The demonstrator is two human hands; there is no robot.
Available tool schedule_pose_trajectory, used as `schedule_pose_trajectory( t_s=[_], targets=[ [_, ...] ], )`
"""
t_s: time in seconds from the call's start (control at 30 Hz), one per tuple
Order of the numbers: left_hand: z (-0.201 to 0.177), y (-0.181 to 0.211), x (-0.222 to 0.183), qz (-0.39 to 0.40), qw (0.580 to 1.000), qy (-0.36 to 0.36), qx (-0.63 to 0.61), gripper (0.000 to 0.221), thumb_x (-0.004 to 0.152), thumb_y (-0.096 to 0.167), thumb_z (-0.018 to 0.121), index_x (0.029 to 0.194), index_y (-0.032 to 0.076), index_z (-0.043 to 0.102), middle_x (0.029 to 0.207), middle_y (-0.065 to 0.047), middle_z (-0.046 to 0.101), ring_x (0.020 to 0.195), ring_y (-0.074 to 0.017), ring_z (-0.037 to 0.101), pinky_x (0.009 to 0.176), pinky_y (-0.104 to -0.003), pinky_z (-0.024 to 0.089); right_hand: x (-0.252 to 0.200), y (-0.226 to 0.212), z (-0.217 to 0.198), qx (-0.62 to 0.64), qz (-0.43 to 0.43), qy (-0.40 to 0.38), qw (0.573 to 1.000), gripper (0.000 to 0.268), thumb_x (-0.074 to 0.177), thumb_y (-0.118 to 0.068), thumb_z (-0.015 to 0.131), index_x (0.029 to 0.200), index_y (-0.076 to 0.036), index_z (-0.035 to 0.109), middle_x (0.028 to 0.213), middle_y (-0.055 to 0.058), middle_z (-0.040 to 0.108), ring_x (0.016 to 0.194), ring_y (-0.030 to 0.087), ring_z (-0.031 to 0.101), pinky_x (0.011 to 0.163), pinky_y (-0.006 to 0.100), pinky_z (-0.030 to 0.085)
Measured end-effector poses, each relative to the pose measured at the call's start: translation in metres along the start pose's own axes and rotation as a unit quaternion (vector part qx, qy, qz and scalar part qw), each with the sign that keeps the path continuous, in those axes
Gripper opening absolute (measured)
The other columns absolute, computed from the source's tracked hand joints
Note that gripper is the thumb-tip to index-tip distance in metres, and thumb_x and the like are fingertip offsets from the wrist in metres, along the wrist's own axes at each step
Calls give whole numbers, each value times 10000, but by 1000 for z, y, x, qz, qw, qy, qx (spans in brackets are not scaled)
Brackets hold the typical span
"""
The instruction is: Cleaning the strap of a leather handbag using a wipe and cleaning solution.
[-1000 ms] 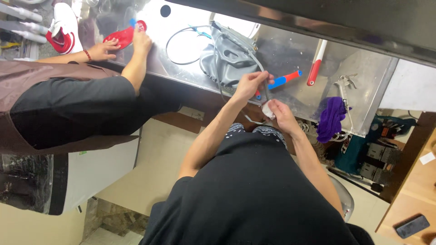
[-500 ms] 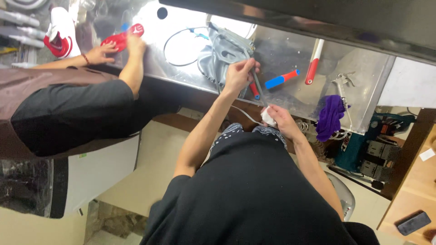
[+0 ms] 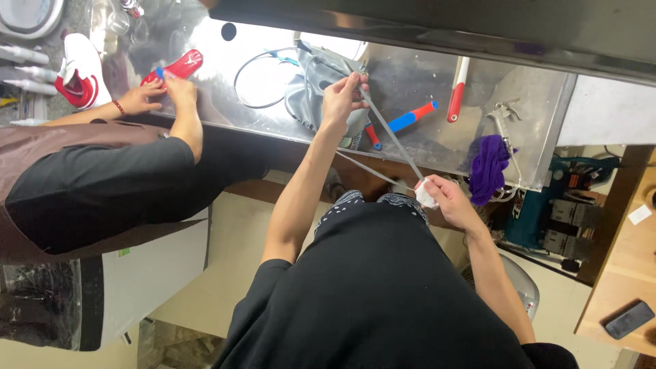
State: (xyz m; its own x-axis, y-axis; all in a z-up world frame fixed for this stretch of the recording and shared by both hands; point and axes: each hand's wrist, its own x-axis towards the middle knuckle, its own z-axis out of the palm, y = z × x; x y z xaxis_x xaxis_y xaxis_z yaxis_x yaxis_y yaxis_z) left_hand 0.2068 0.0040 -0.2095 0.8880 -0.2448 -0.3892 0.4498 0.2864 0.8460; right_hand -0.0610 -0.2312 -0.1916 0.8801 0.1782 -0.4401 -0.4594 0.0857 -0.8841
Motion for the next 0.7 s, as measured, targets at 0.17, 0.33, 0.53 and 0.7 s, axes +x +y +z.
schedule_pose_trajectory(
  t_s=[0.17,0.33,0.53,0.7],
  targets=[
    [16,-27,-24,-27,998,-18,-54,330,1031,306,630,1132,8,728,912,-17,674,737,-84,594,646,-310,608,-10,-39,24,-91,-24,64,993,301,1056,-288,527,1053,-33,688,838,10,692,758,67,618,706,239,504],
    [18,-54,-58,-48,999,-6,-18,332,1042,267,704,1198,-27,710,1005,-54,675,834,-95,635,715,-306,592,-18,-57,43,-142,-28,90,985,284,1038,-286,561,1050,-36,697,794,19,690,705,70,594,654,245,487],
    [7,-78,-78,-75,994,23,-71,389,998,217,656,1319,1,619,1152,-98,738,982,-193,733,797,-308,607,-42,-58,40,-167,-45,118,978,264,1008,-254,561,1064,-39,704,741,14,653,660,77,559,605,258,452],
    [15,-80,-105,-91,983,39,-157,404,1014,166,640,1371,0,548,1204,-123,701,1043,-210,719,850,-359,612,-58,-20,19,-117,-61,122,984,239,985,-244,556,1064,-53,676,797,2,652,699,77,571,637,244,463]
  ],
)
